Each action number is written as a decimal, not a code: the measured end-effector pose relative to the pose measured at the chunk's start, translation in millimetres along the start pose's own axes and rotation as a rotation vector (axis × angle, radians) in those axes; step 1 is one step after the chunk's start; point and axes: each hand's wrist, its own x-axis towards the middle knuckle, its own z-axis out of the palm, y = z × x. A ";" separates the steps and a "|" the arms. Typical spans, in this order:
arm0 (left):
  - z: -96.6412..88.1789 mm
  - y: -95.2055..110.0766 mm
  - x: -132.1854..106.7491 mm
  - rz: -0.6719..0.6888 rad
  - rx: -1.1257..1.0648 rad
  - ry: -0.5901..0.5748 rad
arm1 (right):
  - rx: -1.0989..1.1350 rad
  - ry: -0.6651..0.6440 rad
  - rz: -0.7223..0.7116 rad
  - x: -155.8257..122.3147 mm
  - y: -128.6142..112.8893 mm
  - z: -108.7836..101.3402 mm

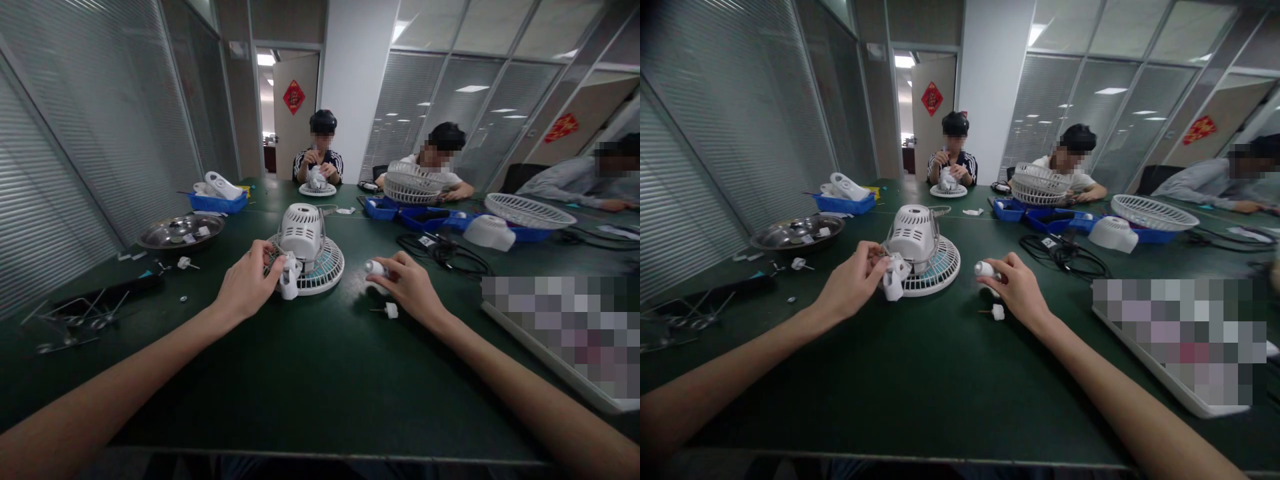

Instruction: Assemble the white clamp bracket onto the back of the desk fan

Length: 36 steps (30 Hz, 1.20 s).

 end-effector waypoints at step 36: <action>38.2 76.7 -46.6 0.768 -0.175 -0.030 | 0.359 -0.541 0.356 37.5 -15.9 -12.6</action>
